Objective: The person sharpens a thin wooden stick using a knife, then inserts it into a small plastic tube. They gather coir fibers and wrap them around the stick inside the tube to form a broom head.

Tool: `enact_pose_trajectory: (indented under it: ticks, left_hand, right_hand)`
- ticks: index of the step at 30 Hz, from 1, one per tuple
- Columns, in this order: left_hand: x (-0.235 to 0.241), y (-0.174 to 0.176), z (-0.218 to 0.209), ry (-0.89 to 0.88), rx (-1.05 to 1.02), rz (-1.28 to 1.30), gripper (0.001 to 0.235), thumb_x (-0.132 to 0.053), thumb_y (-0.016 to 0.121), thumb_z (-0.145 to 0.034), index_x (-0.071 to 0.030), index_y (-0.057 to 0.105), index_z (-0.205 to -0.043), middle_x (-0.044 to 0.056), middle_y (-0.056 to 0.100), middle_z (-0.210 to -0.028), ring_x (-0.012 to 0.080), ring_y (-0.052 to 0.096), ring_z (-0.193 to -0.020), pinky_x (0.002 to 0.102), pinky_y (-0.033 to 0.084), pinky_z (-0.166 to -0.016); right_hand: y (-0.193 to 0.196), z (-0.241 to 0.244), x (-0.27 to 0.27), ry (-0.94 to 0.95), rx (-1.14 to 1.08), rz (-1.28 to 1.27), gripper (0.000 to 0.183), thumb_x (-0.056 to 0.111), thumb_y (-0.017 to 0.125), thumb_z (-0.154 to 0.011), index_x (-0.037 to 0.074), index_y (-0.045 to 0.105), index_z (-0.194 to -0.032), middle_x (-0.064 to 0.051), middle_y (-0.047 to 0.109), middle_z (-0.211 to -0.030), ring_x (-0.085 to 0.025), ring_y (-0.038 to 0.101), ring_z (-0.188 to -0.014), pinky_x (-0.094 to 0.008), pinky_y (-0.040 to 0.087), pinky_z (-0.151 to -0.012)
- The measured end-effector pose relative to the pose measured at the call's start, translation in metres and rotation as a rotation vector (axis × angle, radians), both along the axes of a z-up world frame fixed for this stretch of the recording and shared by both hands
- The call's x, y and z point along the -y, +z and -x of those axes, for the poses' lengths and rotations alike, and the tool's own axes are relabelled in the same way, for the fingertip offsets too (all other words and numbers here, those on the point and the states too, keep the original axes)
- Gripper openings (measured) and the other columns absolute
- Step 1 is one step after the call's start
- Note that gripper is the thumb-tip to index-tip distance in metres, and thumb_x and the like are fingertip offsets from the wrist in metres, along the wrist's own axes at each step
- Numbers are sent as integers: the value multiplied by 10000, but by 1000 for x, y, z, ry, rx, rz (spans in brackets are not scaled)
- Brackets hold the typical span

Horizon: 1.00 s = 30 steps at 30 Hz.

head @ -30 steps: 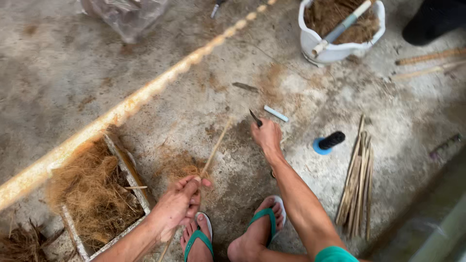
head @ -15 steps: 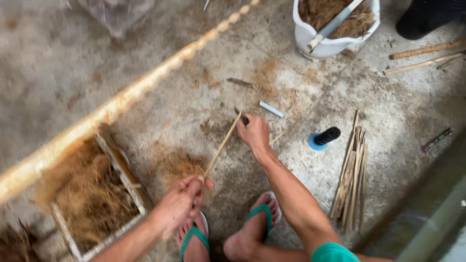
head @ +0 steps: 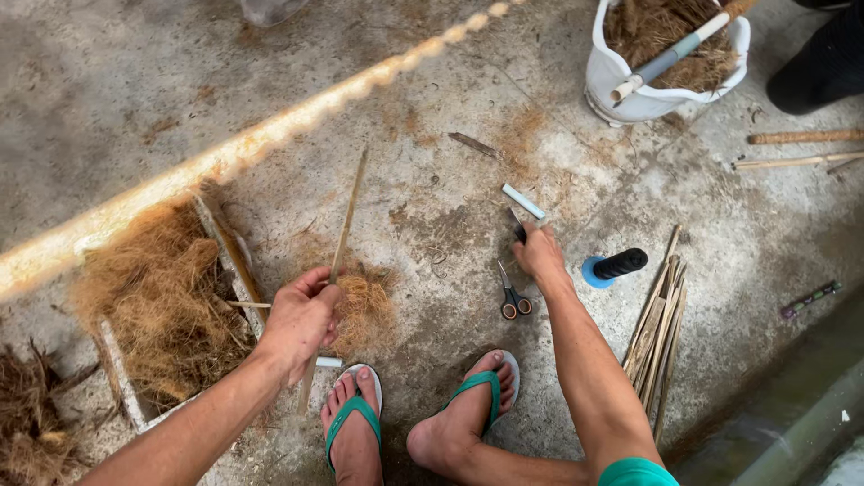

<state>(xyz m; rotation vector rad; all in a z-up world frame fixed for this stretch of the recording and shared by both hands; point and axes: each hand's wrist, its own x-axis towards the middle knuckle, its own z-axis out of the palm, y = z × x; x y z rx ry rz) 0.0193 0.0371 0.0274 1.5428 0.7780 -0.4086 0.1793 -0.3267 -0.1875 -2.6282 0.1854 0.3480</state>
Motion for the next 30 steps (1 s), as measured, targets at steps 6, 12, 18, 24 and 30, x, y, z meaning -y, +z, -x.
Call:
enact_pose_trajectory:
  ticks: [6, 12, 18, 24, 30]
  left_hand:
    - [-14, 4, 2, 122, 153, -4, 453, -11, 587, -941, -97, 486, -1374, 96, 604, -922, 137, 598, -648, 299, 559, -578]
    - [-22, 13, 8, 92, 247, 30, 319, -87, 586, -966, -77, 566, -1284, 67, 610, -900, 141, 612, -684, 332, 572, -634]
    - [-33, 26, -7, -54, 230, -143, 304, -233, 605, -1007, -49, 670, -1241, 100, 720, -861, 126, 665, -752, 282, 551, -714]
    - [-35, 40, -32, -227, 121, -288, 359, -229, 540, -1010, -118, 667, -1326, 86, 742, -1046, 213, 591, -750, 355, 554, -708]
    - [-41, 39, -54, -403, 157, -462, 378, -169, 570, -979, -141, 622, -1351, 89, 678, -1271, 196, 707, -1036, 373, 578, -947]
  right_hand:
    - [7, 5, -4, 53, 20, 207, 545, 290, 769, -828, 134, 603, -1322, -225, 555, -1293, -450, 536, -1212, -546, 464, -964]
    - [12, -9, -20, -14, 385, -197, 307, 118, 625, -939, 43, 696, -1228, -235, 666, -1101, -400, 647, -1052, -475, 520, -939]
    - [-15, -13, -5, 40, 445, -80, 347, 11, 563, -921, 23, 692, -1243, -248, 675, -1178, -450, 598, -1079, -495, 480, -963]
    - [-44, -35, 14, 203, 636, 80, 386, 27, 583, -960, 4, 668, -1335, -247, 654, -1317, -464, 575, -1091, -502, 446, -971]
    - [-54, -29, 19, 0, 523, 39, 230, 99, 699, -951, 87, 748, -1175, -179, 707, -1138, -381, 578, -1152, -466, 464, -1011]
